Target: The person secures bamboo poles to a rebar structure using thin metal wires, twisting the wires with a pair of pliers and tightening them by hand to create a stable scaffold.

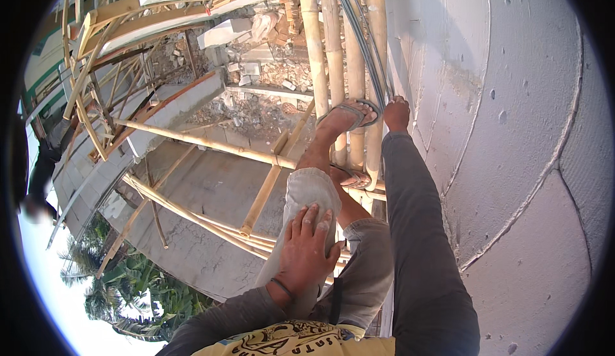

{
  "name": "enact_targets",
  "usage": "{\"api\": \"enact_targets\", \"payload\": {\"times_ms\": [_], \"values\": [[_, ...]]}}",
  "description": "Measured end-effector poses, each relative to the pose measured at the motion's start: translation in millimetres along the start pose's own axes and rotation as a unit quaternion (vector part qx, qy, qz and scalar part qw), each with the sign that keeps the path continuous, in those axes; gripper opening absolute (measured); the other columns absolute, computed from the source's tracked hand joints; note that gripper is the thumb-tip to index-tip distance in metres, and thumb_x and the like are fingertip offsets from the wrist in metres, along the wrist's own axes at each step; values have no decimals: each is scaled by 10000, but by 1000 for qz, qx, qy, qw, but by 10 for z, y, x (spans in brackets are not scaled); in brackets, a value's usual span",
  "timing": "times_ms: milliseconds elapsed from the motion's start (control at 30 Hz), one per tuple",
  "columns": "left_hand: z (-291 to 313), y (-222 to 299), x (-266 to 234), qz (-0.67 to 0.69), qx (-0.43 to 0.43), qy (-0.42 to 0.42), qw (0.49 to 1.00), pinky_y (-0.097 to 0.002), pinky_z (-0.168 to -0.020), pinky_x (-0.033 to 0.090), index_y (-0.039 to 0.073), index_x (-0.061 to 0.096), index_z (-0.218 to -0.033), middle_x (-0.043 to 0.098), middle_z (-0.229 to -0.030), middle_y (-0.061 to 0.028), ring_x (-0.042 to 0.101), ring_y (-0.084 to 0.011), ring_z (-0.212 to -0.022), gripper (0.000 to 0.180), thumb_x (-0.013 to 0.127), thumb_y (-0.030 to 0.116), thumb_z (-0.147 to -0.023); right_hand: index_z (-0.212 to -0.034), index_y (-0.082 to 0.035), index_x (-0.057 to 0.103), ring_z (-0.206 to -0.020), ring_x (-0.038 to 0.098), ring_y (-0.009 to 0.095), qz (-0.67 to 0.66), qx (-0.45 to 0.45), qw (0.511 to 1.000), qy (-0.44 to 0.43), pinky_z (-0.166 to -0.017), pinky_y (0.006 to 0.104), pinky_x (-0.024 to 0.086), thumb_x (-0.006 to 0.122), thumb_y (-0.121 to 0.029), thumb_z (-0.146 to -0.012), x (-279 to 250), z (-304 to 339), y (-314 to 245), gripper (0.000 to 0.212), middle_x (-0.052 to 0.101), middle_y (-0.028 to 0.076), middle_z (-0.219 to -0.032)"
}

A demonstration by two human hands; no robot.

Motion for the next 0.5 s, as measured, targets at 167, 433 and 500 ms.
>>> {"api": "enact_targets", "payload": {"times_ms": [167,433,500], "values": [[-26,-17,-37,13,1,12,1000,-524,-1058,339,51,519,-1318,447,-1374,-237,419,-419,-1287,619,714,327,-800,-1095,18,636,-931,665,363,-95,8,995,-33,-841,427,503,657,-224,-844,293,-240,89,350,692,223,-964],[-18,-27,-94,20,-4,21,1000,-511,-1048,355,71,532,-1309,466,-1353,-219,437,-383,-1281,610,726,337,-795,-957,36,653,-733,665,208,-157,-1,980,-119,-678,343,515,703,-146,-832,536,-359,408,226,695,139,-811],[-5,13,-115,21,5,23,1000,-515,-1053,347,53,526,-1298,439,-1375,-226,417,-399,-1282,608,722,313,-785,-941,37,648,-711,650,192,-179,-13,975,-134,-660,336,508,697,-132,-833,565,-394,446,206,687,125,-791]]}}
Point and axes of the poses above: each hand's wrist, its own z-axis away from the middle knuckle, its own x-axis out of the palm, y = z × x, the point moved 3 cm from there along -z, towards the middle knuckle
